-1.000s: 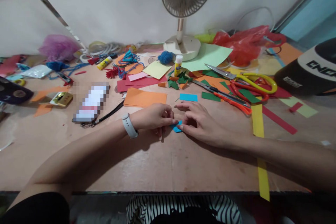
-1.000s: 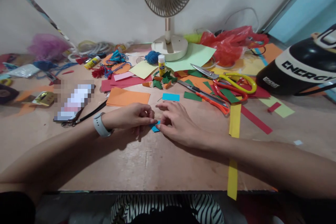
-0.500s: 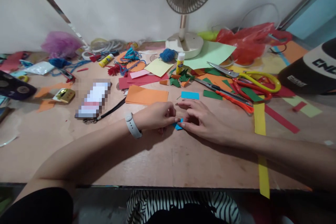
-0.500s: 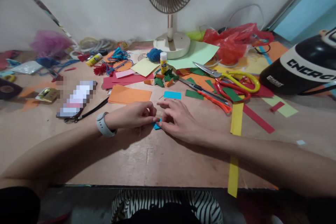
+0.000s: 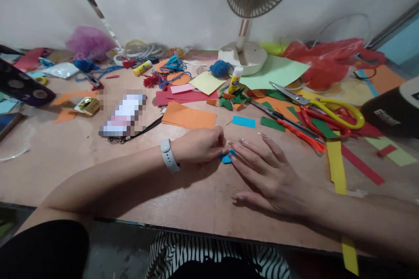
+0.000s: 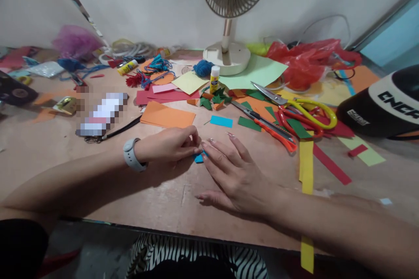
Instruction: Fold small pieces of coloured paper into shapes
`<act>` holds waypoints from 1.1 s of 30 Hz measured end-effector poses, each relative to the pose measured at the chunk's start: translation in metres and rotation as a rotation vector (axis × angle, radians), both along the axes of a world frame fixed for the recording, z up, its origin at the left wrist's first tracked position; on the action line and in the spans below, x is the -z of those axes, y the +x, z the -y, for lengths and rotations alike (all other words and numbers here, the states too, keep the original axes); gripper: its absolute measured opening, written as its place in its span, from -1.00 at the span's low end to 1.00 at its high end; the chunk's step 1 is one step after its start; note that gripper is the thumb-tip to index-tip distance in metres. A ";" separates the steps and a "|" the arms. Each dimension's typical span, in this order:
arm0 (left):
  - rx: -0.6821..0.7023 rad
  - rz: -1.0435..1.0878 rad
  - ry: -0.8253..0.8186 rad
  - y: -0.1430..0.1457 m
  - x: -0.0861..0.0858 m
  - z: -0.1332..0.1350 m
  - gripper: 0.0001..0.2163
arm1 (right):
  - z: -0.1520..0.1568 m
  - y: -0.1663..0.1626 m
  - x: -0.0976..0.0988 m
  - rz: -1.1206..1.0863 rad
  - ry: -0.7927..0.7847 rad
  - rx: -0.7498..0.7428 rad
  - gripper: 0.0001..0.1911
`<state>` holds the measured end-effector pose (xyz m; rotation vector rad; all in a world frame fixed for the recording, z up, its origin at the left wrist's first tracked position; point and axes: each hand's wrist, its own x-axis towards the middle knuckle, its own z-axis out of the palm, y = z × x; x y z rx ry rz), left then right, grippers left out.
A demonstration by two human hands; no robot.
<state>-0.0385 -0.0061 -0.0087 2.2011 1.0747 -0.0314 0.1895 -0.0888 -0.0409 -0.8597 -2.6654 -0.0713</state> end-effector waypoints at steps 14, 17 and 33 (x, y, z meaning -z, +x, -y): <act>0.041 -0.015 0.013 0.000 0.000 -0.001 -0.79 | -0.005 -0.003 0.001 0.010 0.098 -0.052 -0.32; 0.043 -0.027 0.006 0.001 -0.001 -0.002 -0.79 | -0.005 -0.004 0.001 0.001 0.125 -0.051 -0.33; 0.042 -0.028 -0.008 0.001 -0.001 -0.003 -0.81 | -0.008 -0.007 -0.001 0.033 0.048 -0.092 -0.31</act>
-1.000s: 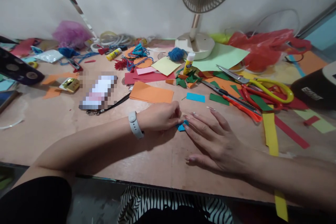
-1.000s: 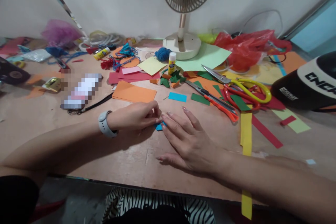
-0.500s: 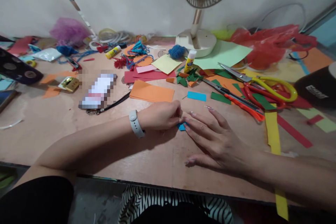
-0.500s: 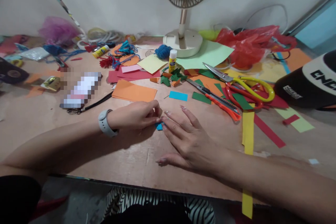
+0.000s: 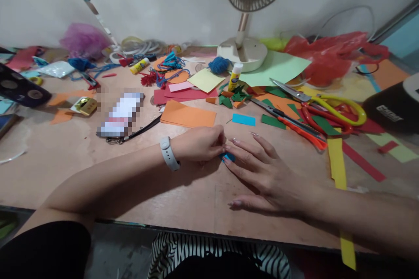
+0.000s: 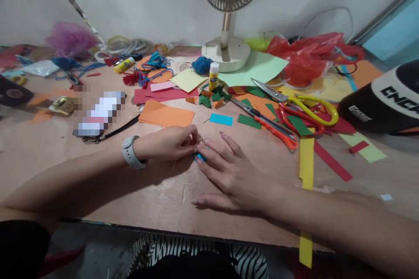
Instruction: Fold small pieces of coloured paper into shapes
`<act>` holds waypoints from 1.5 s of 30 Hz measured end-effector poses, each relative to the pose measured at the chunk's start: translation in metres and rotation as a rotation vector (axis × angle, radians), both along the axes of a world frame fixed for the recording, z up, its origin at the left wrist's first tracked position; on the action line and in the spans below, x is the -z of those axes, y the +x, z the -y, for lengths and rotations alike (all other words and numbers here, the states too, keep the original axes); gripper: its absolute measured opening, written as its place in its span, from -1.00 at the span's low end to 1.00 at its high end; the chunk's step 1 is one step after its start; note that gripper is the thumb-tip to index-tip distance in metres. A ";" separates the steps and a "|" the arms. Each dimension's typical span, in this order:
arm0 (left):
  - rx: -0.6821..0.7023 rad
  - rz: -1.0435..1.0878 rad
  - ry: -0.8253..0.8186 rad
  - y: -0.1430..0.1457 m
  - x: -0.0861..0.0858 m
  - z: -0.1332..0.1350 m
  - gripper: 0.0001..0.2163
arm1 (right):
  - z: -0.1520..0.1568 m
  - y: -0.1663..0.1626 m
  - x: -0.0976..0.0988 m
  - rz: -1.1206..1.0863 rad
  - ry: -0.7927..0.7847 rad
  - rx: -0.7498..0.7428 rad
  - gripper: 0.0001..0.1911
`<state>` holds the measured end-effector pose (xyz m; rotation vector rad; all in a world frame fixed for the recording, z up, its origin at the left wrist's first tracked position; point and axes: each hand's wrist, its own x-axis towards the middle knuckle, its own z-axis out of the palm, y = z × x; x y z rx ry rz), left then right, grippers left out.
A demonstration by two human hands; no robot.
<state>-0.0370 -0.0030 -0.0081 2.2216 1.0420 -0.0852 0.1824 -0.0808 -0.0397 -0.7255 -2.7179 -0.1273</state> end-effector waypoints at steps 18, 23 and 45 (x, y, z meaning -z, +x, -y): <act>-0.247 0.271 -0.510 -0.003 0.002 -0.005 -0.79 | -0.008 -0.002 -0.008 -0.249 -0.293 0.169 -0.73; -0.235 0.279 -0.316 -0.005 0.002 -0.007 -0.68 | -0.011 -0.006 -0.007 -0.355 -0.382 0.344 -0.84; -0.498 1.100 -0.613 0.018 0.025 0.027 -0.74 | -0.020 -0.003 -0.009 -0.866 -0.958 0.265 -0.76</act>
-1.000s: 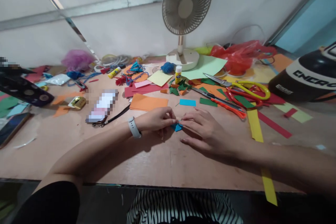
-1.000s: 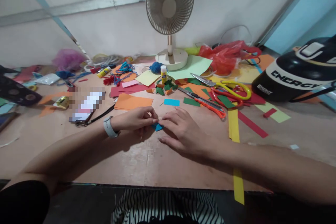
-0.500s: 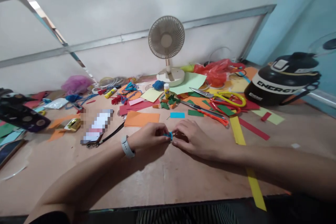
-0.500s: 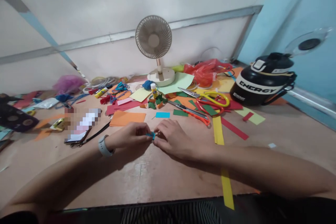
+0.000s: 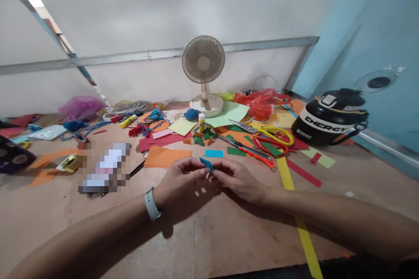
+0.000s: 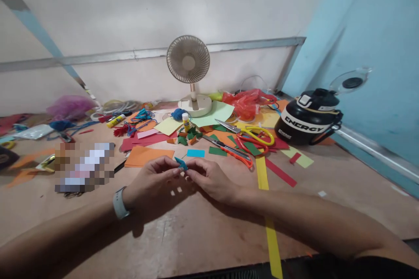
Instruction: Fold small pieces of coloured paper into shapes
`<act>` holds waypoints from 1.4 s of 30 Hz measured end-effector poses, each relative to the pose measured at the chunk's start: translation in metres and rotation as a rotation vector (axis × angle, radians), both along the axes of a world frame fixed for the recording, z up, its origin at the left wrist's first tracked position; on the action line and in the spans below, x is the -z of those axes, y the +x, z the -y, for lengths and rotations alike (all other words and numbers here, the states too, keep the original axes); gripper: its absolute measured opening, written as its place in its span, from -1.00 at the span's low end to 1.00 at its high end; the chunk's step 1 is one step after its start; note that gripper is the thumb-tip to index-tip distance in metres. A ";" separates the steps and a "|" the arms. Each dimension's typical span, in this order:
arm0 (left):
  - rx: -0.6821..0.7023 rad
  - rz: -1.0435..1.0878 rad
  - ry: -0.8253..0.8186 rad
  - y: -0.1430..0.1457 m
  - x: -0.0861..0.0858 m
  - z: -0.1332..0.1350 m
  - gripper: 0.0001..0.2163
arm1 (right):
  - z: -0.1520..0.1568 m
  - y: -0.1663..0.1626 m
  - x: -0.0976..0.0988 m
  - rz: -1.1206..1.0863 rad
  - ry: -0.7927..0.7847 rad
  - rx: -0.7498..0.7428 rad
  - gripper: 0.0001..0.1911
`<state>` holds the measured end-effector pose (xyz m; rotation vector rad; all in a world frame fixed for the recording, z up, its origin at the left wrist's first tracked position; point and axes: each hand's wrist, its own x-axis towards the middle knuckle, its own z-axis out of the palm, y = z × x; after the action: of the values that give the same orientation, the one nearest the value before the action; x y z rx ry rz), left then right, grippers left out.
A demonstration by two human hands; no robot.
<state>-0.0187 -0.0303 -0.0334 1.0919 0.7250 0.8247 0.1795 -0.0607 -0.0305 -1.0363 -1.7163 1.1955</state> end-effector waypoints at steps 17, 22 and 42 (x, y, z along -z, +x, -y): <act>0.103 0.023 0.009 -0.005 0.005 -0.003 -0.54 | -0.003 -0.001 -0.010 0.201 0.116 -0.023 -0.75; -0.022 0.051 -0.056 -0.005 0.004 -0.012 -0.59 | -0.013 0.009 -0.019 0.355 0.123 0.026 -0.69; -0.123 0.306 -0.241 -0.008 0.006 -0.029 -0.62 | -0.074 0.087 -0.032 1.445 0.280 0.106 -0.95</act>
<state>-0.0267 -0.0013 -0.0396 0.6916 0.6180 0.9578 0.2665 0.0133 0.0017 -1.9711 -2.6473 -0.0852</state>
